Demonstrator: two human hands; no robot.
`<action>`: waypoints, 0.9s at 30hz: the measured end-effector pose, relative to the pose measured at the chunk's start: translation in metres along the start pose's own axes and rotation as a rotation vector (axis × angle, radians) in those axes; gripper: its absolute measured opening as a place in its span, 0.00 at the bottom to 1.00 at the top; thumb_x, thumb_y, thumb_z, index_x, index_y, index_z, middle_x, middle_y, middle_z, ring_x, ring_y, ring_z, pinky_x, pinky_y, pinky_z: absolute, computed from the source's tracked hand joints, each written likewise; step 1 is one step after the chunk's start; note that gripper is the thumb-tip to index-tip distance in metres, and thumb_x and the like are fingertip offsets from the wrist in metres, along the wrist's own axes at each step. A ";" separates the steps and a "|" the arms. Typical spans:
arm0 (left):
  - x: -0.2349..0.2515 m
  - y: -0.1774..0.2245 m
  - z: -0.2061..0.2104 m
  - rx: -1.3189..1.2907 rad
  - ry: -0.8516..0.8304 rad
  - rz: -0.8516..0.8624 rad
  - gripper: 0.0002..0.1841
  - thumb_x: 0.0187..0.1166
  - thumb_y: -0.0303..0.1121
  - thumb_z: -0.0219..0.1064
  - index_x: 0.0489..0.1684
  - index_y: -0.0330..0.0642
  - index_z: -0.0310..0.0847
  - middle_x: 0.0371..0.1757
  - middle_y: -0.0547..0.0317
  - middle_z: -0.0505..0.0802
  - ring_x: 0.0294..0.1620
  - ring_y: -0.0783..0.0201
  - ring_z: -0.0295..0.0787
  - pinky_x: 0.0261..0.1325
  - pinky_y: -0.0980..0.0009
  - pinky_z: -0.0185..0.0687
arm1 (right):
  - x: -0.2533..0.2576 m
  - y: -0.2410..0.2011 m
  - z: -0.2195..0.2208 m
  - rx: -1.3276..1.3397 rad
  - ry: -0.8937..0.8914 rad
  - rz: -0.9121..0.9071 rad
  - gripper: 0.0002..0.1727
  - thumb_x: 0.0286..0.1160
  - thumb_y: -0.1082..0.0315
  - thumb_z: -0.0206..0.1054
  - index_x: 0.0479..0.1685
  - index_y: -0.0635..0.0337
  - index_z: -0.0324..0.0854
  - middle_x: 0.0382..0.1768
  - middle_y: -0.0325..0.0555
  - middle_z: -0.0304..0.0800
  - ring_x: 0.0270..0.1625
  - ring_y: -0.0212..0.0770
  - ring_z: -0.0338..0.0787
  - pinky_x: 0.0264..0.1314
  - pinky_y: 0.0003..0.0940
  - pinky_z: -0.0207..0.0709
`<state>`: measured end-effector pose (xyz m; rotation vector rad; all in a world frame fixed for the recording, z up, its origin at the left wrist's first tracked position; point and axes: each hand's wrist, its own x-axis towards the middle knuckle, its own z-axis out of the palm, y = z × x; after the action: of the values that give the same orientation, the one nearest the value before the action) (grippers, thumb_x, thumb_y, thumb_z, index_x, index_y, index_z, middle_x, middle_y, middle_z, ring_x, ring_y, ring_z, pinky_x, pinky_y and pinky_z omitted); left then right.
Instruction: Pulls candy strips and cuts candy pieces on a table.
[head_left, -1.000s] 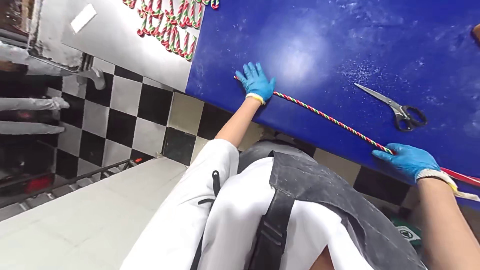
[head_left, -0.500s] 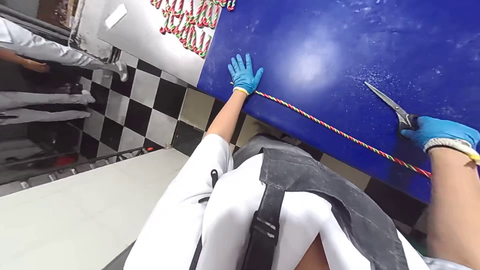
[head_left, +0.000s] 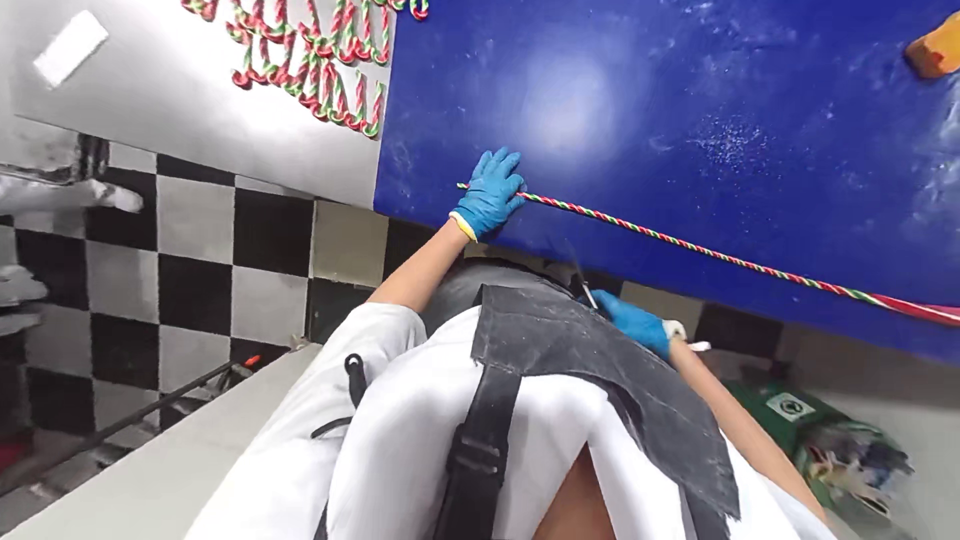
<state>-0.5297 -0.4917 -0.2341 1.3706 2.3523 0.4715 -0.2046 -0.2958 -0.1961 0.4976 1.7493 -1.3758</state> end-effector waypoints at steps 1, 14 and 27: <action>0.000 -0.002 0.004 -0.006 0.029 0.043 0.15 0.81 0.46 0.66 0.49 0.46 0.91 0.85 0.46 0.76 0.92 0.41 0.58 0.94 0.40 0.43 | 0.013 -0.012 0.013 0.048 -0.030 0.004 0.29 0.77 0.61 0.71 0.77 0.56 0.71 0.56 0.47 0.89 0.54 0.39 0.89 0.60 0.43 0.85; -0.013 -0.015 -0.010 -0.032 -0.026 0.041 0.15 0.81 0.44 0.66 0.49 0.42 0.90 0.82 0.45 0.80 0.90 0.42 0.62 0.93 0.42 0.49 | 0.092 -0.082 0.070 0.556 0.320 -0.166 0.15 0.84 0.55 0.64 0.42 0.58 0.82 0.25 0.31 0.86 0.26 0.26 0.85 0.33 0.25 0.83; 0.048 0.099 0.036 -0.045 -0.068 0.211 0.13 0.80 0.44 0.68 0.47 0.47 0.92 0.80 0.49 0.82 0.91 0.40 0.60 0.94 0.38 0.42 | -0.019 0.045 0.014 0.555 0.034 -0.086 0.47 0.71 0.23 0.58 0.75 0.55 0.73 0.48 0.33 0.92 0.47 0.29 0.90 0.48 0.28 0.86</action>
<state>-0.4597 -0.3997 -0.2270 1.5958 2.1404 0.5246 -0.1557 -0.2914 -0.2088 0.7511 1.4121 -1.9313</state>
